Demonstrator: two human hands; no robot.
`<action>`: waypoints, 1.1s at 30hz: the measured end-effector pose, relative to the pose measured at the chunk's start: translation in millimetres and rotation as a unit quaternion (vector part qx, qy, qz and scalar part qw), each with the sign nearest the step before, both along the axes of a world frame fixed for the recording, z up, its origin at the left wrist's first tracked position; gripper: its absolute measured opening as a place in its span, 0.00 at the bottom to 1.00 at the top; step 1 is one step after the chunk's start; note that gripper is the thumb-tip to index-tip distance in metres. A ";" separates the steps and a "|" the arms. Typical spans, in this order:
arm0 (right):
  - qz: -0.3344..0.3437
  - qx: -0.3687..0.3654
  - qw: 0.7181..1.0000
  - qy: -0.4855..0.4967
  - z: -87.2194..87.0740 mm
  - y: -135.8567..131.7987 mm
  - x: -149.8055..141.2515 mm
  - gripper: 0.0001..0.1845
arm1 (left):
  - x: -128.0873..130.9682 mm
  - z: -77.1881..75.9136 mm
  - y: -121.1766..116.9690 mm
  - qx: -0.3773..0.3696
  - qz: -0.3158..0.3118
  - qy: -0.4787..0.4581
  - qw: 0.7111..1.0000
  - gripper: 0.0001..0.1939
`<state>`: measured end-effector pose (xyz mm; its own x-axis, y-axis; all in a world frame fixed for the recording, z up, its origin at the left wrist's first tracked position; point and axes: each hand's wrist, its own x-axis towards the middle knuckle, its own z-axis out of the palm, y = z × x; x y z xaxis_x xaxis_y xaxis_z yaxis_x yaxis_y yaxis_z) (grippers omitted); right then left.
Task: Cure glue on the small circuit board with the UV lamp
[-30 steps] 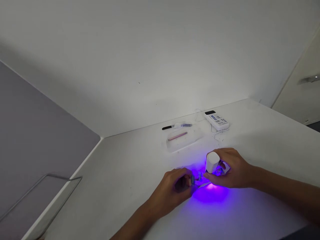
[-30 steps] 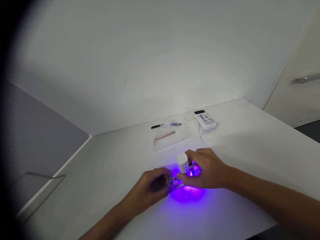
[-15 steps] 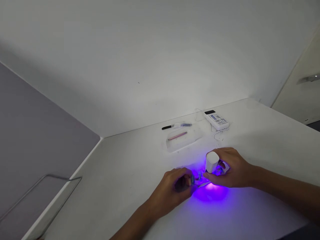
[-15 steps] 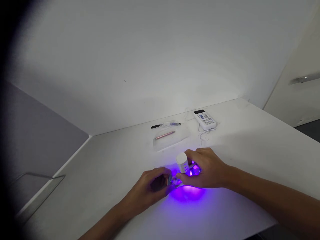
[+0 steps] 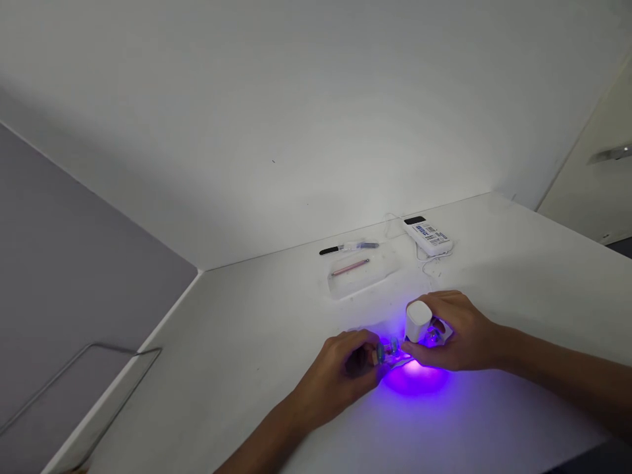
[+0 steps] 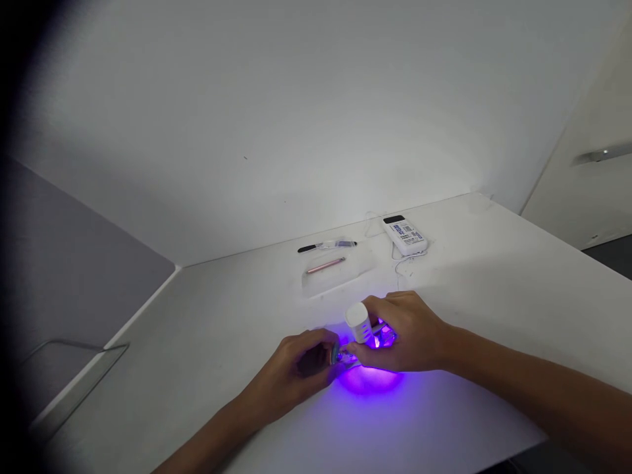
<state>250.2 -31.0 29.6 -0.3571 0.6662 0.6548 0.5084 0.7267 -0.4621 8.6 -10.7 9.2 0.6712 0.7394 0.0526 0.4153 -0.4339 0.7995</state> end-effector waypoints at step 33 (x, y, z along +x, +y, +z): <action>0.001 -0.014 1.000 -0.001 -2.2 -0.6 1.3 0.09 | 0.6 -1.5 1.6 0.001 -0.003 0.001 1.000 0.04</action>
